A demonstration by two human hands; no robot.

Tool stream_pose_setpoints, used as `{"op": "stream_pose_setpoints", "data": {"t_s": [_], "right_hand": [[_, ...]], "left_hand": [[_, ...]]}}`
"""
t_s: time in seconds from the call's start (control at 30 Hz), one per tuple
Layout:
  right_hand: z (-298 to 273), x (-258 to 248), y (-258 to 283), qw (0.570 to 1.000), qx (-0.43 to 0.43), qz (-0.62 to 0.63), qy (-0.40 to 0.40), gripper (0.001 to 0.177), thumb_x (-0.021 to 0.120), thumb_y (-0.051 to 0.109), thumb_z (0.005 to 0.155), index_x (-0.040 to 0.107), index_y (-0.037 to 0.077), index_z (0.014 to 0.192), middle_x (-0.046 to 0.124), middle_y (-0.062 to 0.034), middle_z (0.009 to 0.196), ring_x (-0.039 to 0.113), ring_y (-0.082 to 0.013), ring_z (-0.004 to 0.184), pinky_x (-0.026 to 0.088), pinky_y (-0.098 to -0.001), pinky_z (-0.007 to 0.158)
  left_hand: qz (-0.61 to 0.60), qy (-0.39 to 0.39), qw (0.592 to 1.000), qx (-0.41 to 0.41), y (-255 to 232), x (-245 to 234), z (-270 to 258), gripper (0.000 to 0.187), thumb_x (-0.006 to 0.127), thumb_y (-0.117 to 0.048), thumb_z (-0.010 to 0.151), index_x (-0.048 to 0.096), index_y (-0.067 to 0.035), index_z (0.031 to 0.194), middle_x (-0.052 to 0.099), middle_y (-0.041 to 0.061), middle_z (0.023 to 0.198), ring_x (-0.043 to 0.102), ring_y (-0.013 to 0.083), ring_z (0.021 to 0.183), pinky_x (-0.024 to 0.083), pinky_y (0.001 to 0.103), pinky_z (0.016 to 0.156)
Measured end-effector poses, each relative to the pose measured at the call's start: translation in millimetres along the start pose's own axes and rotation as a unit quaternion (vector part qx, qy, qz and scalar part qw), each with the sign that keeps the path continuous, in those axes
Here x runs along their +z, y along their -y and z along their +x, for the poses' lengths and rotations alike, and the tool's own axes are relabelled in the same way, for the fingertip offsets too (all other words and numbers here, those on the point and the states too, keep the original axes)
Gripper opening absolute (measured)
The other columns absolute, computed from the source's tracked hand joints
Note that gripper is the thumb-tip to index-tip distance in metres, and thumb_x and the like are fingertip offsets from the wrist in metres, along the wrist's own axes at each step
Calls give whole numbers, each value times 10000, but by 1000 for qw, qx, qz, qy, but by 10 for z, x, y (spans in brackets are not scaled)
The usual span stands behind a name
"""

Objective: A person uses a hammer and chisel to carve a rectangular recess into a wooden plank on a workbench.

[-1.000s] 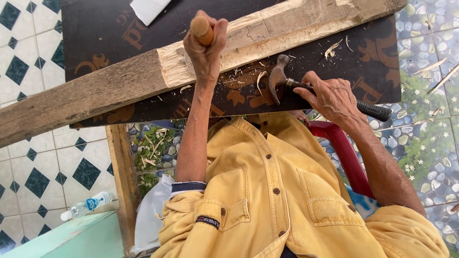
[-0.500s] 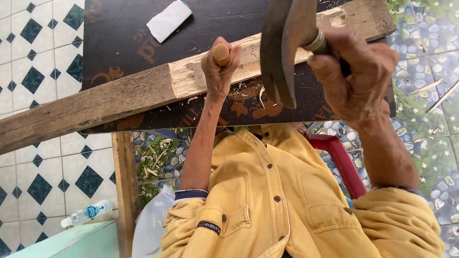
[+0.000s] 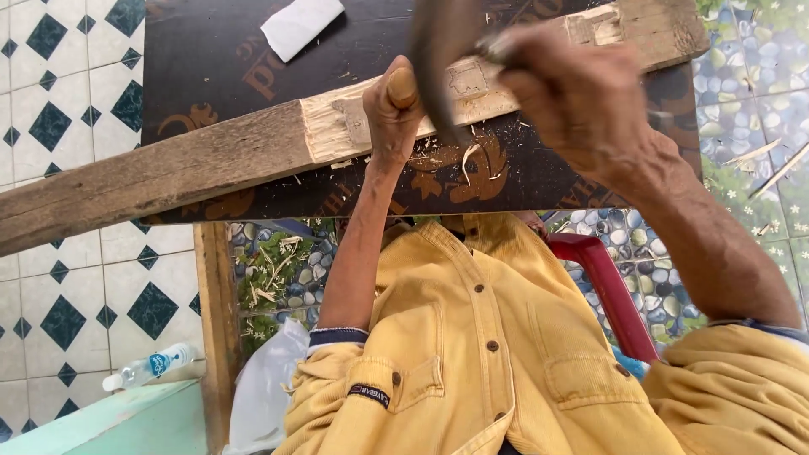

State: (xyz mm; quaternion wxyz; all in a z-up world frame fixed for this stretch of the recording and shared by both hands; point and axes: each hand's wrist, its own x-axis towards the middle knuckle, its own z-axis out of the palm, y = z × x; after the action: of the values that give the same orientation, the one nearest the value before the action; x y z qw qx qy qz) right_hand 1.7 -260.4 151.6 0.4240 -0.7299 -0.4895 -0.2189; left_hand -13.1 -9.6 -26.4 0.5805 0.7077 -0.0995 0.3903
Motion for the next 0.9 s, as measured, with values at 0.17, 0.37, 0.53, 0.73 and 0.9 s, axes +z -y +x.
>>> {"op": "stream_pose_setpoints", "data": {"t_s": [0.17,0.37,0.53,0.73,0.9], "right_hand": [[94,-129,57,970,6,-124,210,310,528,272,1207,708,21,1233,650,-54,764,514,-173,489,402,-307,406],[-75,166,-227,997,-70,-1,29,204,562,32,1202,696,-49,1070,629,-90,754,532,-183,526,492,-355,451],[158,-37,29,966,-22,-142,215,278,515,319,1247,666,99,1168,534,1,664,433,-127,433,378,-279,365],[135,124,55,978,-9,-101,185,282,556,301,1256,636,33,1290,551,-43,742,446,-172,515,377,-350,473],[-1,175,-123,973,3,-19,229,400,425,336,1219,636,22,1088,446,-7,619,373,-121,418,306,-279,392]], "left_hand": [[86,-9,996,-1,115,-20,-111,244,756,-112,988,607,-153,799,567,-47,661,536,105,542,597,230,481],[45,-21,999,2,170,26,-13,244,627,-86,1007,525,-159,797,557,-42,743,527,91,632,569,245,512],[43,16,999,-14,112,10,-44,248,737,-91,998,596,-141,800,613,-17,656,563,95,533,562,185,502],[6,12,995,-95,395,-94,-234,231,795,-56,968,599,-60,1090,632,9,766,533,102,558,556,203,514],[65,10,997,-36,278,-62,-41,130,796,-80,964,703,-69,1054,626,18,732,553,105,620,481,255,567]]}}
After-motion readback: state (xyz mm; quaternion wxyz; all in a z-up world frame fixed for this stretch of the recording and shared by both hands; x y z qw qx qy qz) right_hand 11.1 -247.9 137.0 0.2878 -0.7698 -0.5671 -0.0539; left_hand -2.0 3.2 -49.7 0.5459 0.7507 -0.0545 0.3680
